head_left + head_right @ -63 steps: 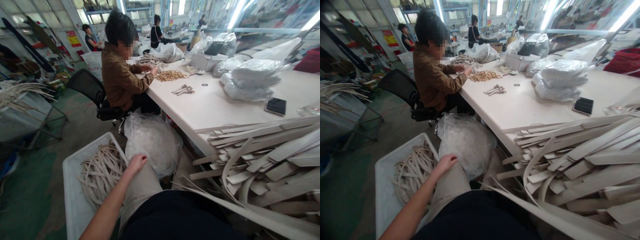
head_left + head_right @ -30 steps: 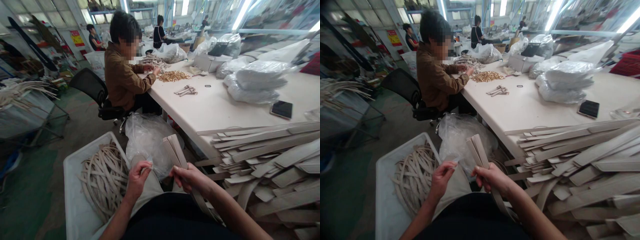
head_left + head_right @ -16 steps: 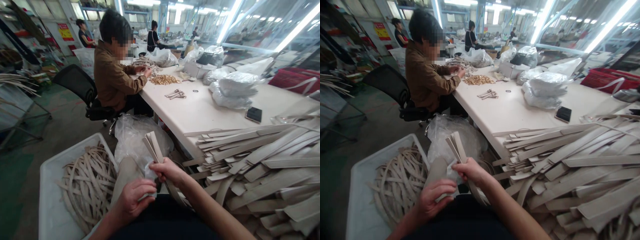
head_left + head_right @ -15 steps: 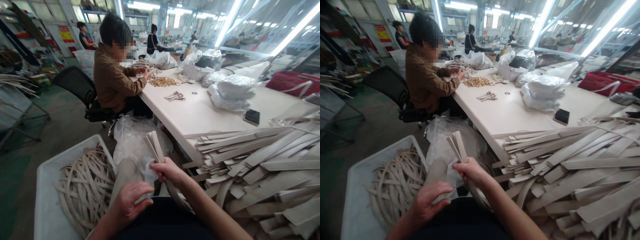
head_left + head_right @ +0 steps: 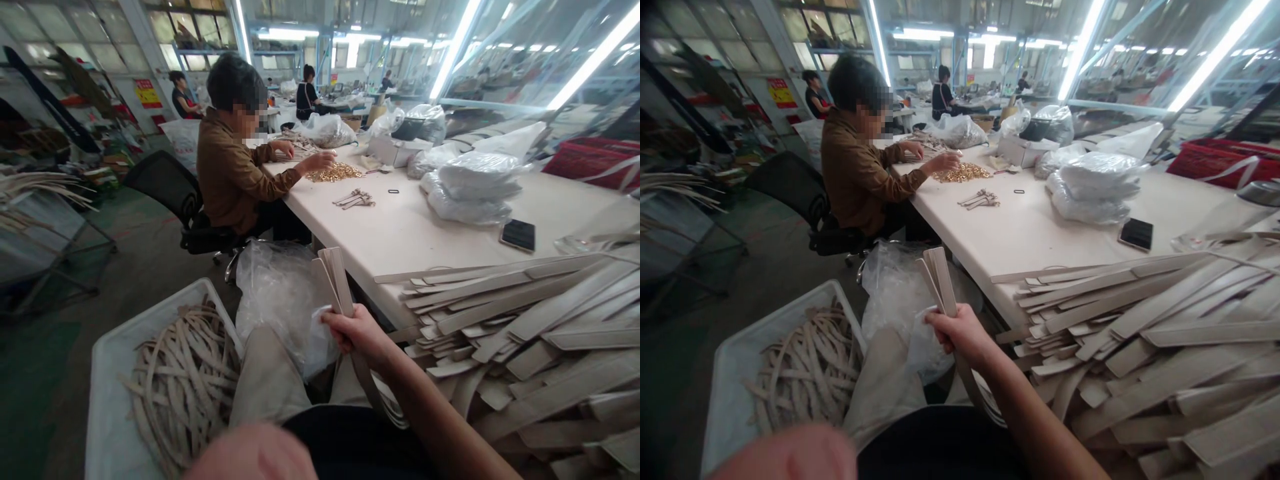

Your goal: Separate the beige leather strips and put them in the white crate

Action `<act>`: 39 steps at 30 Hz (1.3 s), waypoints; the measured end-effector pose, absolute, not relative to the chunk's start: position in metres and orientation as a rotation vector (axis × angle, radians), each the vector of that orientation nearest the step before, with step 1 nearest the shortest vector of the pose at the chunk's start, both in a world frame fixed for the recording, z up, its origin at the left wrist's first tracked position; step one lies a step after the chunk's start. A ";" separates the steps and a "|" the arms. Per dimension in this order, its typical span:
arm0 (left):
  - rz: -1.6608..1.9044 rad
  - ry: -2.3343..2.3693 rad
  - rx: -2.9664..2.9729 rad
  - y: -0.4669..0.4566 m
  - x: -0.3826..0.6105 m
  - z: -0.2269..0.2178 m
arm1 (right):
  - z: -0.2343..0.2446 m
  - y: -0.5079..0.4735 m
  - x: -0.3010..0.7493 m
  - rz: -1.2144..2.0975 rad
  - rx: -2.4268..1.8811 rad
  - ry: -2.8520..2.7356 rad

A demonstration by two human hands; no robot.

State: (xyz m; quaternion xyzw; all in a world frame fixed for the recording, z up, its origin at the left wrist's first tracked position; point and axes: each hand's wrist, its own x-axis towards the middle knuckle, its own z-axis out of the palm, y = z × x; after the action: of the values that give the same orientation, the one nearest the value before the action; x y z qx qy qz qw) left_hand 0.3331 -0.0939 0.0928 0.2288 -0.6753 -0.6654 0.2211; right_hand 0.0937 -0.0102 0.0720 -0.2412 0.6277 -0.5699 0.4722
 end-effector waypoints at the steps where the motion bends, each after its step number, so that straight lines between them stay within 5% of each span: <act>1: -1.798 -1.902 0.634 -0.100 0.321 0.094 | 0.073 -0.009 0.093 -1.393 -0.595 1.538; 5: -1.694 -2.034 0.776 -0.119 0.271 0.080 | 0.074 -0.009 0.094 -1.369 -0.641 1.540; 12: -2.067 -2.104 0.801 -0.105 0.254 0.017 | 0.053 -0.022 0.099 -1.297 -0.691 1.617; 30: -2.157 -2.068 0.827 -0.108 0.261 0.010 | 0.048 -0.026 0.104 -1.205 -0.746 1.735; 39: -2.260 -0.877 1.099 -0.124 0.275 -0.010 | 0.026 -0.005 0.115 -1.174 -0.844 1.489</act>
State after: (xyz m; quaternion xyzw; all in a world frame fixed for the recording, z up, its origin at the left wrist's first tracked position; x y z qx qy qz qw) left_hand 0.2750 -0.1241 -0.0103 0.4010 -0.3200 -0.8248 0.2377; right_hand 0.1151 -0.0053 0.0256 -0.3502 0.6177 -0.4874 0.5082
